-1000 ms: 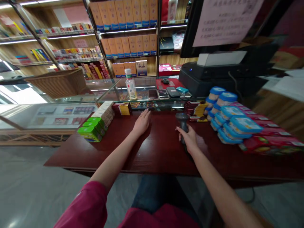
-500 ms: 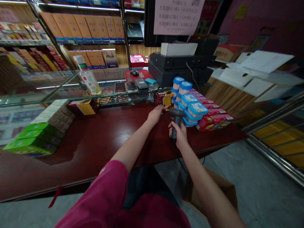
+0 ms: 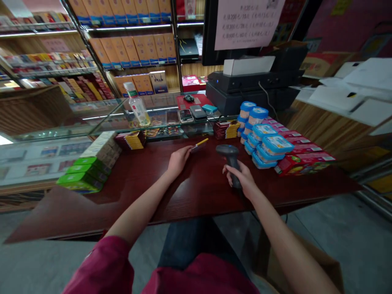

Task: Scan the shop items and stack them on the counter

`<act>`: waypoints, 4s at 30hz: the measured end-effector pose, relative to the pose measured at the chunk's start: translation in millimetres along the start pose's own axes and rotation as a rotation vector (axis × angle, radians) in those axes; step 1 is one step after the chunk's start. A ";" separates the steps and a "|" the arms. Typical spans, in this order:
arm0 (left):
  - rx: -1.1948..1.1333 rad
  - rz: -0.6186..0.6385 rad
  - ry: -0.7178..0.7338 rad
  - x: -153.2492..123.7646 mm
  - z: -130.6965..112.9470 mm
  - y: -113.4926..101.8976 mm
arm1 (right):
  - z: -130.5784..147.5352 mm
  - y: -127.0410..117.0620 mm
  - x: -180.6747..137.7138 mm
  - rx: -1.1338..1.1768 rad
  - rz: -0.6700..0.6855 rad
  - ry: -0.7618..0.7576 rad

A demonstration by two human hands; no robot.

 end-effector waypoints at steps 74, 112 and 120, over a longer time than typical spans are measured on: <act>0.517 -0.026 -0.117 -78.1 98.1 -116.9 | -31.0 113.7 23.2 0.098 0.162 -0.001; -0.636 -0.031 -0.195 13.0 42.1 -18.9 | -4.4 63.8 6.5 -0.064 0.293 -0.032; -0.852 -0.134 -0.369 -57.4 106.4 -60.0 | -35.2 139.6 11.0 -0.030 0.414 0.024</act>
Point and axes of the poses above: each hand's wrist, its own x-axis towards the middle knuckle, its own y-axis out of the palm, z = x × y, the point moved 7 cm from there along x, towards the middle knuckle, and after that the axes turned 5 degrees about z, right-handed, at the moved point
